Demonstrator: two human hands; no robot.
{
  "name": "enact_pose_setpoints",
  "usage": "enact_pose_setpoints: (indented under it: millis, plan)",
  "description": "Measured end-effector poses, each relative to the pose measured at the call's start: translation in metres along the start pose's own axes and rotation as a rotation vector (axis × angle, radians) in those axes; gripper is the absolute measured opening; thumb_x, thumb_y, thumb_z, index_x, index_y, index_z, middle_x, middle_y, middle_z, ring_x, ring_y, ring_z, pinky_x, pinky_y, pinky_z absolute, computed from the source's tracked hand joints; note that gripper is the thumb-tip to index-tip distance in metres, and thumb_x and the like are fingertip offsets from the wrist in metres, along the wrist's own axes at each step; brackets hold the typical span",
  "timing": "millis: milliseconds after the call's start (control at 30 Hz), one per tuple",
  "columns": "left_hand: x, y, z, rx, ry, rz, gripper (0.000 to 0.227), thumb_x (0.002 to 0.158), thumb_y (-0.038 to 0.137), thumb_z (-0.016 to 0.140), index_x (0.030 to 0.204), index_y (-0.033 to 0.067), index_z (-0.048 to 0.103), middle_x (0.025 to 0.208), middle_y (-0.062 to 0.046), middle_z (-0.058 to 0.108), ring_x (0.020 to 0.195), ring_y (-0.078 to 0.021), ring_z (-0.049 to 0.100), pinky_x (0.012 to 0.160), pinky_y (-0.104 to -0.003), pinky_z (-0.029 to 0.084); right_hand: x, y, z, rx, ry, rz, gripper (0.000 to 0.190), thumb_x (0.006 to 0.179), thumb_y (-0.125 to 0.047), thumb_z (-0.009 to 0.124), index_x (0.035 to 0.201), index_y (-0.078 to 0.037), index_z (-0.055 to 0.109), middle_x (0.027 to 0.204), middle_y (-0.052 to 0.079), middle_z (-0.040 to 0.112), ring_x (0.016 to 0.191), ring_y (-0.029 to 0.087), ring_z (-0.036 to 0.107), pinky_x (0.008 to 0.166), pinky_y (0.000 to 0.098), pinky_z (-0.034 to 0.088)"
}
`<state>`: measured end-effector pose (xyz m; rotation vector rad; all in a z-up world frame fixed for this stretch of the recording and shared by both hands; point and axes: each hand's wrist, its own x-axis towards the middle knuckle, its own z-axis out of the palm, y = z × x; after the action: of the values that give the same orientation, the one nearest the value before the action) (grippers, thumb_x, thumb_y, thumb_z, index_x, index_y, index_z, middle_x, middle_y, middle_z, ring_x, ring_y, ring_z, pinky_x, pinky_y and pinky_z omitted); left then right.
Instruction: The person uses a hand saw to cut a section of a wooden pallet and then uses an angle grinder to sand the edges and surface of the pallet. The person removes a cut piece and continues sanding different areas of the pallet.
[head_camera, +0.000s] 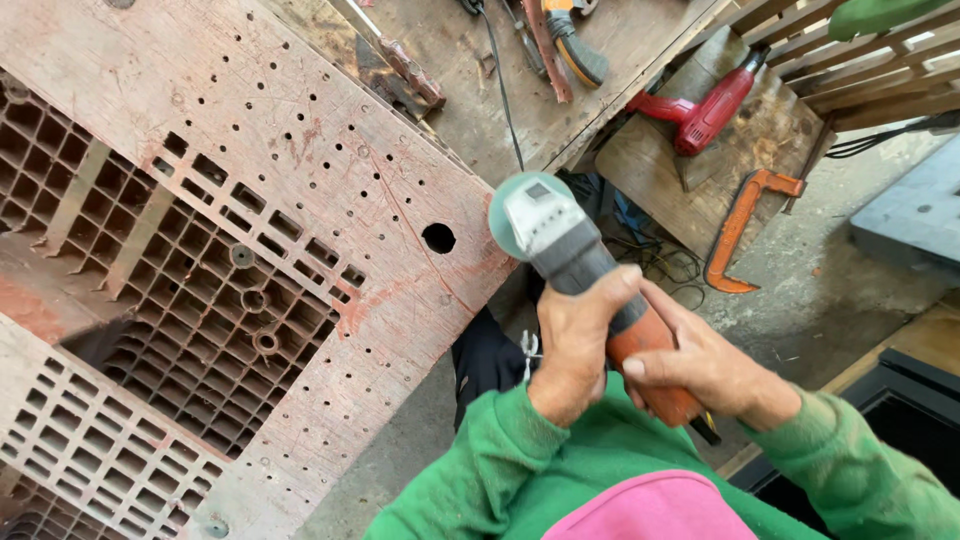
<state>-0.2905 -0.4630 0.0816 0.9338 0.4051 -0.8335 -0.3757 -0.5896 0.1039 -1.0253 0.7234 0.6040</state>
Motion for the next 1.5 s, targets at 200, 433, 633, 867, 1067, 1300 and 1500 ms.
enact_pose_setpoints:
  millis: [200, 433, 633, 867, 1067, 1300, 1500]
  plan:
    - [-0.038, -0.016, -0.013, 0.04, -0.041, -0.132, 0.026, 0.084, 0.013, 0.079, 0.103, 0.001, 0.066, 0.091, -0.004, 0.067, 0.08, -0.0132, 0.063, 0.076, -0.032, 0.054, -0.028, 0.047, 0.006, 0.084, 0.073, 0.073, 0.112, 0.067, -0.021, 0.078, 0.166, -0.022, 0.024, 0.09, 0.014, 0.067, 0.064, 0.022, 0.067, 0.056, 0.0379, 0.056]
    - [-0.069, 0.006, -0.05, 0.181, -0.126, -0.233, 0.027, 0.084, 0.018, 0.079, 0.101, -0.0003, 0.068, 0.091, -0.006, 0.068, 0.081, -0.0141, 0.064, 0.077, -0.031, 0.055, -0.035, 0.09, 0.055, 0.199, 0.116, 0.018, 0.117, 0.065, -0.017, 0.079, 0.167, -0.023, 0.023, 0.112, 0.011, 0.066, 0.073, 0.017, 0.065, 0.063, 0.0357, 0.056]
    - [-0.051, 0.01, -0.059, 0.261, -0.178, -0.171, 0.026, 0.084, 0.018, 0.078, 0.1, 0.0016, 0.067, 0.09, -0.005, 0.067, 0.079, -0.0139, 0.063, 0.074, -0.032, 0.054, -0.018, 0.114, 0.065, 0.239, 0.117, -0.171, 0.115, 0.08, -0.018, 0.084, 0.174, -0.018, 0.019, 0.099, 0.019, 0.066, 0.072, 0.025, 0.07, 0.062, 0.041, 0.061]
    - [-0.062, 0.01, -0.065, 0.307, -0.135, -0.221, 0.031, 0.079, 0.019, 0.081, 0.1, 0.0011, 0.067, 0.09, -0.003, 0.068, 0.081, -0.0141, 0.065, 0.077, -0.031, 0.055, -0.02, 0.12, 0.078, 0.304, 0.136, -0.081, 0.115, 0.067, -0.017, 0.081, 0.164, -0.024, 0.019, 0.099, 0.011, 0.068, 0.065, 0.021, 0.068, 0.058, 0.0369, 0.057]
    - [-0.057, 0.008, -0.066, 0.441, -0.177, -0.138, 0.044, 0.079, 0.023, 0.081, 0.111, 0.0016, 0.061, 0.094, -0.003, 0.063, 0.085, -0.0145, 0.061, 0.077, -0.032, 0.054, -0.01, 0.13, 0.089, 0.471, 0.158, -0.189, 0.096, 0.067, -0.025, 0.08, 0.149, -0.011, 0.032, 0.088, 0.015, 0.063, 0.06, 0.025, 0.066, 0.051, 0.0389, 0.056]
    - [-0.048, -0.013, -0.085, 0.266, -0.457, -0.528, 0.065, 0.079, 0.036, 0.078, 0.129, -0.0008, 0.061, 0.116, -0.009, 0.069, 0.111, -0.0181, 0.066, 0.097, -0.033, 0.054, -0.025, 0.179, 0.113, 0.93, 0.108, -0.22, 0.09, 0.065, -0.038, 0.082, 0.136, -0.003, 0.04, 0.081, 0.018, 0.058, 0.054, 0.026, 0.063, 0.045, 0.0374, 0.053]
    - [-0.022, -0.035, -0.089, 0.527, -0.502, -0.451, 0.051, 0.084, 0.033, 0.078, 0.118, -0.0048, 0.07, 0.101, -0.01, 0.069, 0.091, -0.0178, 0.066, 0.083, -0.034, 0.056, -0.006, 0.182, 0.088, 0.736, 0.116, -0.344, 0.09, 0.063, -0.04, 0.085, 0.132, -0.002, 0.042, 0.092, 0.016, 0.064, 0.065, 0.026, 0.07, 0.056, 0.0384, 0.06]
